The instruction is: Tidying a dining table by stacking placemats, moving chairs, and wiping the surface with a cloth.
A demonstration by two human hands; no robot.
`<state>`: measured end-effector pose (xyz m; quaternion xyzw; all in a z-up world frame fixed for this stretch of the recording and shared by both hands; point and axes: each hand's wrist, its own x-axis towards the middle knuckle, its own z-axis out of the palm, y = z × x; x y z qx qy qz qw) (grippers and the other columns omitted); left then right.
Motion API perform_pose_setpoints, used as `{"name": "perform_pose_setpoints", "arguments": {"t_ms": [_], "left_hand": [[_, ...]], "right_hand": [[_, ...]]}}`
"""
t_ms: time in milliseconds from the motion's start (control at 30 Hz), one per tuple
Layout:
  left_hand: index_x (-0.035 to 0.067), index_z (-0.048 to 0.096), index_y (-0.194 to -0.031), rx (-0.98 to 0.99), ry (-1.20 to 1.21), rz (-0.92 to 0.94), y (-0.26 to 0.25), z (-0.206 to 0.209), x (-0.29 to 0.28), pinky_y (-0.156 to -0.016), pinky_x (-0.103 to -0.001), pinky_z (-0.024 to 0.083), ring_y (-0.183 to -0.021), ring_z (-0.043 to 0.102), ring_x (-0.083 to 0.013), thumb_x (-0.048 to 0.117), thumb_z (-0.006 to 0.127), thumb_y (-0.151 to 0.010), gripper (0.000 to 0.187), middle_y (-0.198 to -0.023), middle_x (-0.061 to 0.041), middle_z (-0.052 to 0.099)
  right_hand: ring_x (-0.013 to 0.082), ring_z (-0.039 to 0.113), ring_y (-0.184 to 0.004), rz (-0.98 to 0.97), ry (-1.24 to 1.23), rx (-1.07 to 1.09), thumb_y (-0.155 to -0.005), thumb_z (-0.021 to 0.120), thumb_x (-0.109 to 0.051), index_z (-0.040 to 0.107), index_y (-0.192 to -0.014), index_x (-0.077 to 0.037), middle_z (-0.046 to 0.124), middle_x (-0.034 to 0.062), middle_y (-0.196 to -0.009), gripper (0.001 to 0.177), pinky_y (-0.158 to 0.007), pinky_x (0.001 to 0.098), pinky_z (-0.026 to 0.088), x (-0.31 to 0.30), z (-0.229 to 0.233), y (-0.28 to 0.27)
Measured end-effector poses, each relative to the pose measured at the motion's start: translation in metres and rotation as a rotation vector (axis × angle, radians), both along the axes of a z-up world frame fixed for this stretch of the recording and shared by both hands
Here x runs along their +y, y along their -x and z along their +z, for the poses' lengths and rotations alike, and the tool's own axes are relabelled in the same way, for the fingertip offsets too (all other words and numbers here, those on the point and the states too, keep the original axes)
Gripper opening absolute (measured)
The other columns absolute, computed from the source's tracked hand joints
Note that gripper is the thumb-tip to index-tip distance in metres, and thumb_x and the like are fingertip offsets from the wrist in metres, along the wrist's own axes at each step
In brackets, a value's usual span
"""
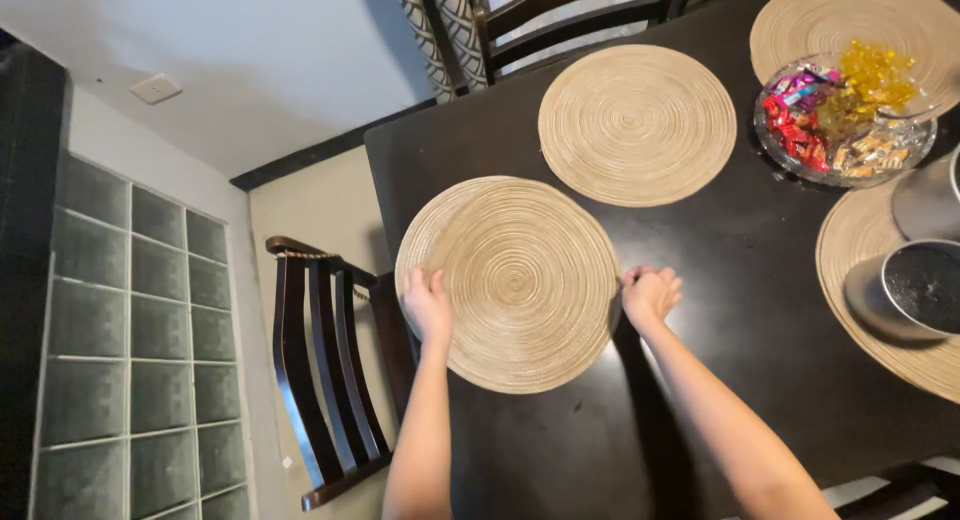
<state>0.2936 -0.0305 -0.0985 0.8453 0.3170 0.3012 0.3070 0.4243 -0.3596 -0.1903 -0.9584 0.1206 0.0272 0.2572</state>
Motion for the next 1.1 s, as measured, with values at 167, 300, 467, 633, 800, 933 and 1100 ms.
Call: {"name": "perform_pose_setpoints", "arguments": {"t_ms": [167, 300, 467, 633, 800, 933, 1100], "left_hand": [[-0.002, 0.063, -0.12, -0.038, -0.069, 0.022, -0.017, -0.024, 0.027, -0.083, -0.051, 0.052, -0.102, 0.064, -0.046, 0.015, 0.071, -0.093, 0.033, -0.114, -0.025, 0.067], [-0.003, 0.059, -0.115, 0.26, -0.032, 0.057, -0.027, -0.069, 0.056, -0.087, -0.054, 0.05, -0.102, 0.064, -0.0474, 0.019, 0.078, -0.087, 0.04, -0.11, -0.027, 0.066], [-0.001, 0.059, -0.116, 0.343, -0.062, -0.028, -0.021, -0.065, 0.032, -0.084, -0.053, 0.051, -0.101, 0.064, -0.0468, 0.013, 0.078, -0.077, 0.045, -0.11, -0.026, 0.066], [-0.001, 0.063, -0.108, 0.265, 0.059, -0.114, 0.004, -0.065, -0.004, -0.084, -0.053, 0.052, -0.1, 0.064, -0.0469, 0.013, 0.077, -0.082, 0.033, -0.107, -0.026, 0.067], [0.001, 0.064, -0.11, 0.164, 0.116, 0.013, 0.001, -0.045, 0.016, -0.081, -0.053, 0.054, -0.097, 0.067, -0.0467, 0.014, 0.074, -0.088, 0.027, -0.102, -0.026, 0.07], [-0.001, 0.061, -0.114, 0.13, 0.103, 0.044, -0.01, -0.034, 0.032, -0.079, -0.053, 0.053, -0.098, 0.065, -0.049, 0.01, 0.073, -0.088, 0.031, -0.106, -0.027, 0.068], [0.008, 0.057, -0.135, 0.315, 0.184, 0.075, -0.015, -0.037, 0.029, -0.093, -0.052, 0.051, -0.114, 0.062, -0.043, 0.008, 0.073, -0.083, 0.054, -0.125, -0.022, 0.064]], "right_hand": [[0.04, 0.064, -0.106, 0.067, -0.069, -0.115, -0.071, 0.088, -0.033, 0.069, -0.112, -0.005, 0.07, 0.0222, -0.11, 0.053, -0.091, 0.0519, 0.048, 0.034, -0.021, -0.013], [0.0374, 0.071, -0.093, 0.063, -0.176, 0.033, -0.077, 0.084, -0.035, 0.071, -0.108, -0.004, 0.075, 0.0201, -0.097, 0.046, -0.086, 0.0498, 0.053, 0.04, -0.04, -0.018], [0.0415, 0.071, -0.086, 0.045, -0.202, -0.013, -0.093, 0.074, -0.032, 0.07, -0.104, -0.002, 0.073, 0.023, -0.089, 0.032, -0.079, 0.0519, 0.054, 0.015, -0.045, -0.023], [0.047, 0.067, -0.086, 0.02, -0.149, -0.223, -0.097, 0.073, -0.027, 0.066, -0.103, 0.003, 0.07, 0.0274, -0.091, 0.031, -0.076, 0.0551, 0.052, -0.01, 0.01, -0.02], [0.0424, 0.07, -0.08, 0.048, -0.344, -0.308, -0.095, 0.073, -0.022, 0.069, -0.108, -0.001, 0.07, 0.025, -0.086, 0.025, -0.074, 0.0507, 0.053, 0.013, 0.046, -0.03], [0.0438, 0.069, -0.082, 0.104, -0.314, -0.33, -0.093, 0.076, -0.023, 0.069, -0.103, 0.001, 0.071, 0.0252, -0.089, 0.026, -0.075, 0.0508, 0.053, 0.04, 0.015, -0.042], [0.0432, 0.071, -0.09, 0.088, -0.261, -0.142, -0.091, 0.076, -0.021, 0.069, -0.113, -0.001, 0.073, 0.0243, -0.094, 0.03, -0.08, 0.0508, 0.055, 0.045, 0.008, -0.041]]}}
